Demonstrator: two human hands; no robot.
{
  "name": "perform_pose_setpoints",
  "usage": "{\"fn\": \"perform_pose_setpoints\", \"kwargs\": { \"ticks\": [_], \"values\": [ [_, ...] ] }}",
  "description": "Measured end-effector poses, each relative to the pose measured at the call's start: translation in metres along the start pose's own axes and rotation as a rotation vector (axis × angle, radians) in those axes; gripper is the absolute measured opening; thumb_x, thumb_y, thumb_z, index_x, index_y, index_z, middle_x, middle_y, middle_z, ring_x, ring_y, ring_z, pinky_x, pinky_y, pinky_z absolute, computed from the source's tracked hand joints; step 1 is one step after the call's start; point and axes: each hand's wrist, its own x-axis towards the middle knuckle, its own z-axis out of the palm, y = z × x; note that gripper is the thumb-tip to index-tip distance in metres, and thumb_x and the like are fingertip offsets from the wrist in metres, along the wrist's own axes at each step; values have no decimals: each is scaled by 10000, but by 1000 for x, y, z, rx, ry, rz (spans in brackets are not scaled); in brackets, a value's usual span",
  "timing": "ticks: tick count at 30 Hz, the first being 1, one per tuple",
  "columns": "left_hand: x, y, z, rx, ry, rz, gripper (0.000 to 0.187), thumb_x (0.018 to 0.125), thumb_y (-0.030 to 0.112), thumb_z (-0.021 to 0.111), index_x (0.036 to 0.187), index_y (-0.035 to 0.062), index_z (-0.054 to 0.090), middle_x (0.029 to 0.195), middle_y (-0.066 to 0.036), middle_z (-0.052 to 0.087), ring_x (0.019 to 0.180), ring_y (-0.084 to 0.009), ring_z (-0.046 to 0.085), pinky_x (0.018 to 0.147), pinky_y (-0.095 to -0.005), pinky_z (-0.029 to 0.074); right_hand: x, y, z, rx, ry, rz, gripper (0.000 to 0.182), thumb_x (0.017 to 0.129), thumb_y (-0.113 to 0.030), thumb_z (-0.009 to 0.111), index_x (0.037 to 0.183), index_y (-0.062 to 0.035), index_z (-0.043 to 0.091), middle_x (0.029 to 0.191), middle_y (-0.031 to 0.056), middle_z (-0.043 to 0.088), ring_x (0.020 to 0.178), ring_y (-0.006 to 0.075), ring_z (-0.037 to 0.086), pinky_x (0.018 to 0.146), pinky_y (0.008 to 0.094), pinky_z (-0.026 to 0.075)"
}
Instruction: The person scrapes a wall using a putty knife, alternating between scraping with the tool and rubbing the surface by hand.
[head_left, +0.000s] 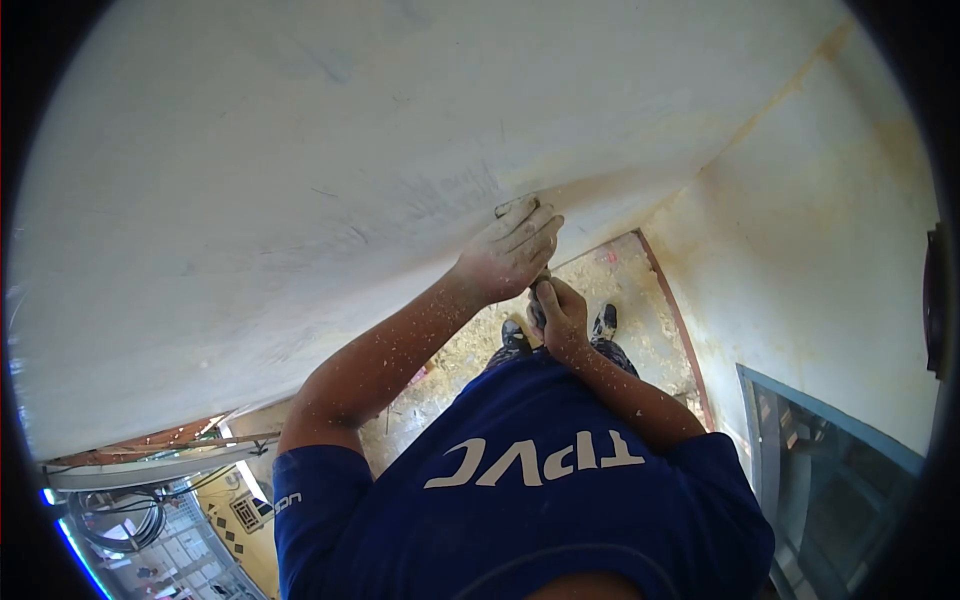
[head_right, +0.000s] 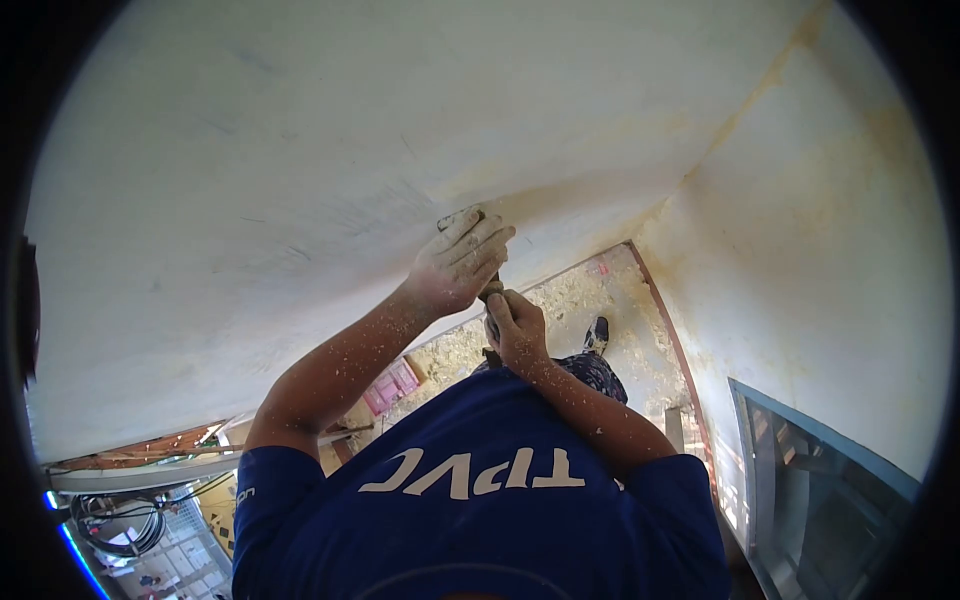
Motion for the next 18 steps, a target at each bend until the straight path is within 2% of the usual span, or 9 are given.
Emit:
{"fn": "perform_pose_setpoints", "kwargs": {
  "ticks": [4, 6, 8, 10, 12, 13, 16, 18],
  "values": [
    [12, -19, -17, 10, -4, 91, 202, 654, 105, 619, 836, 19, 608, 1125, -112, 586, 1099, -251, 534, 1019, -416, 370, 9, -14, 19, 106, -10, -74, 273, 952, -248, 451, 789, -30, 481, 565, -31, 380, 418, 38, 342, 365, 188, 299],
    [10, -13, -11, 83, -1, 71, 208, 646, 106, 622, 834, 15, 613, 1127, -109, 586, 1101, -246, 533, 1016, -416, 372, 5, -17, 16, 61, -13, -74, 280, 954, -248, 447, 785, -26, 476, 563, -28, 374, 414, 40, 338, 360, 189, 293],
    [7, 2, -12, 21, -15, -14, 220, 636, 105, 618, 834, 10, 617, 1132, -123, 583, 1112, -257, 527, 998, -411, 380, -5, -13, 12, 69, 6, -4, 279, 953, -251, 449, 780, -32, 466, 564, -27, 364, 412, 41, 336, 357, 187, 288],
    [16, -10, -19, 46, -18, 24, 208, 665, 114, 615, 847, 14, 624, 1146, -121, 579, 1126, -260, 520, 1003, -412, 376, 3, -16, 18, 67, 46, -15, 280, 955, -251, 443, 796, -23, 481, 563, -25, 362, 409, 43, 340, 352, 187, 289],
    [20, -14, -29, 53, -112, 55, 173, 716, 123, 616, 860, 26, 626, 1144, -102, 585, 1136, -251, 513, 1023, -418, 366, 4, -20, 21, 145, -4, -53, 284, 958, -248, 430, 847, -2, 517, 565, -24, 364, 407, 47, 349, 349, 189, 301],
    [20, -11, -28, 103, -54, 70, 191, 719, 124, 620, 881, 24, 620, 1138, -99, 587, 1131, -252, 517, 1019, -419, 371, 1, -24, 19, 61, 2, -78, 283, 962, -241, 422, 840, -4, 515, 566, -22, 363, 410, 47, 350, 348, 191, 309],
    [3, 0, -12, 68, -12, 7, 262, 659, 118, 623, 900, 20, 609, 1156, -125, 569, 1116, -269, 524, 987, -418, 390, -6, -8, 10, 35, 19, -13, 279, 962, -239, 424, 807, -19, 496, 566, -21, 364, 412, 47, 342, 351, 187, 311],
    [27, -15, -36, 2, -35, -9, 256, 658, 108, 619, 898, 20, 609, 1159, -124, 567, 1115, -269, 524, 988, -423, 391, 0, -33, 26, 71, 39, -31, 277, 960, -241, 432, 802, -21, 492, 567, -23, 371, 415, 42, 338, 359, 183, 318]
  ]
}}
